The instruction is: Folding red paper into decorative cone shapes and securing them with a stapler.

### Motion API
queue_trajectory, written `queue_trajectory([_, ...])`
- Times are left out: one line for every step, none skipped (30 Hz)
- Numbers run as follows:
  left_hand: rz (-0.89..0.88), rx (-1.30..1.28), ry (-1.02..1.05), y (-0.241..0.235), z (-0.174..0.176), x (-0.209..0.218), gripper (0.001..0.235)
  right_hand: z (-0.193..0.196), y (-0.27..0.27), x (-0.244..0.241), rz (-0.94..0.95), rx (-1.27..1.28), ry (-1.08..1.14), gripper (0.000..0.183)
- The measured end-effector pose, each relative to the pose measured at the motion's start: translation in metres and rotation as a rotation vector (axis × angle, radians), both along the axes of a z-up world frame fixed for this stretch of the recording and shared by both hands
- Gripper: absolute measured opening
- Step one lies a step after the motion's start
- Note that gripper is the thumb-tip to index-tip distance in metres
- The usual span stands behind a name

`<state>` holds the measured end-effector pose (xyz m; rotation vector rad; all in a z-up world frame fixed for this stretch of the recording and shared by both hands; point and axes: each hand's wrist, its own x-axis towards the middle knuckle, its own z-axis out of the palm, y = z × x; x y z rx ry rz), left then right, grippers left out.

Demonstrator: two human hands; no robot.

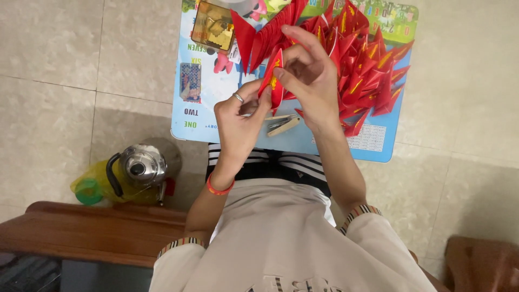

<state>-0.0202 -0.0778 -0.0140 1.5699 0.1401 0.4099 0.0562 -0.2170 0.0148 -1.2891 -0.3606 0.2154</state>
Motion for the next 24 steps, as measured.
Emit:
queue_trajectory([0.004, 0.012, -0.005, 0.0002, 0.0002, 0.0007, 0.017, 0.0014, 0.0001, 0.0000, 0.005, 0.002, -0.001, 0.062])
queue_trajectory([0.007, 0.025, -0.010, 0.0003, 0.0006, 0.0014, 0.017, 0.0030, 0.0001, 0.0001, 0.010, 0.004, -0.002, 0.062])
queue_trajectory([0.003, 0.027, -0.019, 0.0004, 0.0015, 0.0015, 0.017, 0.0043, 0.0006, 0.0005, 0.006, 0.006, -0.010, 0.062])
queue_trajectory([0.007, 0.036, -0.004, 0.0006, 0.0024, 0.0016, 0.017, 0.0055, 0.0010, 0.0009, 0.006, 0.007, -0.001, 0.062])
queue_trajectory([0.012, 0.043, 0.012, 0.0002, 0.0030, 0.0011, 0.017, 0.0067, 0.0011, 0.0009, 0.007, 0.008, 0.009, 0.063])
queue_trajectory([0.009, 0.044, 0.005, -0.0001, 0.0034, 0.0024, 0.017, 0.0067, 0.0011, 0.0025, 0.003, 0.009, 0.002, 0.063])
queue_trajectory([0.001, 0.038, -0.005, -0.0005, 0.0035, 0.0020, 0.017, 0.0061, 0.0010, 0.0025, 0.009, 0.025, 0.010, 0.061])
queue_trajectory([-0.006, 0.032, -0.016, -0.0008, 0.0035, 0.0015, 0.017, 0.0055, 0.0010, 0.0025, 0.014, 0.041, 0.018, 0.059])
queue_trajectory([-0.008, 0.033, -0.020, -0.0014, 0.0042, 0.0013, 0.017, 0.0053, 0.0015, 0.0033, 0.012, 0.042, 0.014, 0.059])
queue_trajectory([-0.021, 0.010, -0.006, -0.0021, 0.0050, 0.0010, 0.016, 0.0051, 0.0018, 0.0040, -0.007, 0.040, 0.003, 0.058])
queue_trajectory([-0.035, -0.012, 0.008, -0.0026, 0.0056, 0.0008, 0.016, 0.0049, 0.0023, 0.0049, -0.027, 0.038, -0.008, 0.057])
queue_trajectory([-0.037, -0.010, 0.004, -0.0022, 0.0055, 0.0010, 0.016, 0.0049, 0.0022, 0.0048, -0.029, 0.040, -0.013, 0.057])
queue_trajectory([-0.037, 0.002, 0.020, -0.0018, 0.0053, 0.0009, 0.016, 0.0048, 0.0021, 0.0045, -0.028, 0.038, -0.007, 0.056])
queue_trajectory([-0.037, 0.014, 0.037, -0.0015, 0.0052, 0.0008, 0.016, 0.0048, 0.0020, 0.0042, -0.027, 0.037, 0.000, 0.055])
queue_trajectory([-0.039, 0.016, 0.034, -0.0013, 0.0055, 0.0010, 0.016, 0.0052, 0.0021, 0.0043, -0.029, 0.039, -0.004, 0.055])
queue_trajectory([-0.050, 0.011, 0.024, -0.0011, 0.0057, 0.0011, 0.017, 0.0056, 0.0022, 0.0042, -0.032, 0.040, 0.008, 0.054])
queue_trajectory([-0.060, 0.005, 0.015, -0.0009, 0.0059, 0.0011, 0.017, 0.0060, 0.0024, 0.0042, -0.034, 0.040, 0.021, 0.053])
queue_trajectory([-0.061, 0.007, 0.012, -0.0008, 0.0070, 0.0009, 0.017, 0.0056, 0.0026, 0.0046, -0.035, 0.041, 0.017, 0.053])
queue_trajectory([-0.067, 0.002, 0.020, -0.0007, 0.0082, 0.0007, 0.019, 0.0053, 0.0027, 0.0049, -0.029, 0.058, 0.028, 0.053])
queue_trajectory([-0.074, -0.002, 0.029, -0.0006, 0.0094, 0.0005, 0.020, 0.0049, 0.0029, 0.0052, -0.022, 0.075, 0.038, 0.053])
queue_trajectory([-0.074, -0.001, 0.027, -0.0008, 0.0092, 0.0004, 0.020, 0.0051, 0.0027, 0.0052, -0.022, 0.076, 0.036, 0.053])
queue_trajectory([-0.082, -0.003, 0.013, -0.0010, 0.0088, 0.0004, 0.021, 0.0052, 0.0026, 0.0053, -0.022, 0.073, 0.038, 0.053])
queue_trajectory([-0.090, -0.006, -0.001, -0.0014, 0.0085, 0.0001, 0.022, 0.0053, 0.0023, 0.0051, -0.023, 0.070, 0.040, 0.053])
queue_trajectory([-0.091, -0.005, -0.001, -0.0016, 0.0075, -0.0005, 0.022, 0.0057, 0.0021, 0.0048, -0.023, 0.070, 0.039, 0.053])
